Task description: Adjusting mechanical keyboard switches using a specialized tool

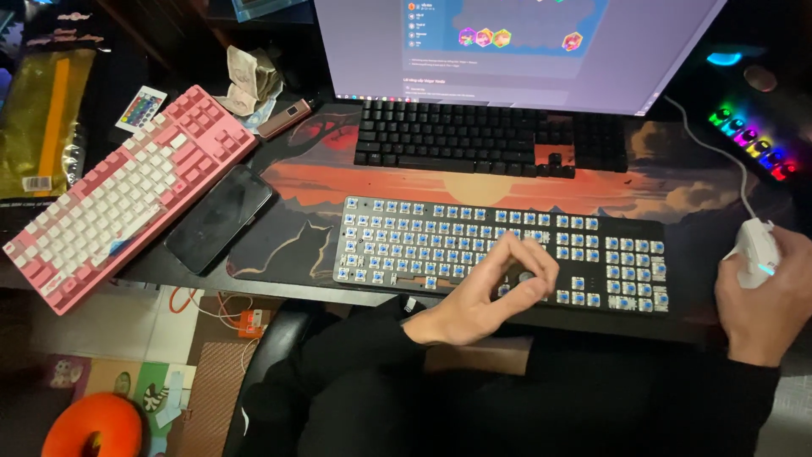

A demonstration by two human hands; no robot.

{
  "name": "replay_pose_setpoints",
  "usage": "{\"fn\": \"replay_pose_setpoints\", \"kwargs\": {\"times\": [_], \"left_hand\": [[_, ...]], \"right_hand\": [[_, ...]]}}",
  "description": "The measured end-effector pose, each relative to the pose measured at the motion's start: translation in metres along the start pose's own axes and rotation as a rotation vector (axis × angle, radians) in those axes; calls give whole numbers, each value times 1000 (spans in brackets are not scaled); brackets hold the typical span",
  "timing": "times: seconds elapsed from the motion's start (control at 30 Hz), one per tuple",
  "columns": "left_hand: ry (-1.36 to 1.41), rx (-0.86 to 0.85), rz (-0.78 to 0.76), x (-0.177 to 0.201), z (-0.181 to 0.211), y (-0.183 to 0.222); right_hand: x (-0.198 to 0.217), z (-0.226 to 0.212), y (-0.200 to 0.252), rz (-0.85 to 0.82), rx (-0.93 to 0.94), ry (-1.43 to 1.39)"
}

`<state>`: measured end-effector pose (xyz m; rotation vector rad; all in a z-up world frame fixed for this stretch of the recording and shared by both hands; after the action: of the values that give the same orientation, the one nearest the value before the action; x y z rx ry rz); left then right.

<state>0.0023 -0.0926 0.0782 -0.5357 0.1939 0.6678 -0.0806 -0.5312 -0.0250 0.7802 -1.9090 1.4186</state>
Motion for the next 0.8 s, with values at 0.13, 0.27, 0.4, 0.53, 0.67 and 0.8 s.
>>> {"fn": "replay_pose_setpoints", "kwargs": {"times": [0.13,0.27,0.4,0.53,0.67,0.8], "left_hand": [[46,80,-14,2,-9,5],[-118,97,-21,12,-32,11],[-137,22,5,13,-13,7],[-139,17,105,15,-5,4],[34,48,95,14,-10,6],[-27,92,100,23,-31,11]], "right_hand": [[1,-4,-1,-7,13,10],[3,-11,-4,-64,-51,-70],[-1,-2,0,-73,-79,-59],[-2,0,0,-68,-100,-103],[1,-11,-4,-76,-38,-177],[-7,5,1,-100,-85,-171]]}}
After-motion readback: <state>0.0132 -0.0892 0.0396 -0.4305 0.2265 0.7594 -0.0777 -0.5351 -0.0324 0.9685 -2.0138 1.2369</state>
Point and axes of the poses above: each hand's wrist, its own y-axis away from the middle knuckle, its own x-axis out of the back of the hand, z = x × y, the point moved 7 cm from there along -y, towards the middle knuckle, and after that the axes turned 1 degree about -z, right-handed, at the moved point
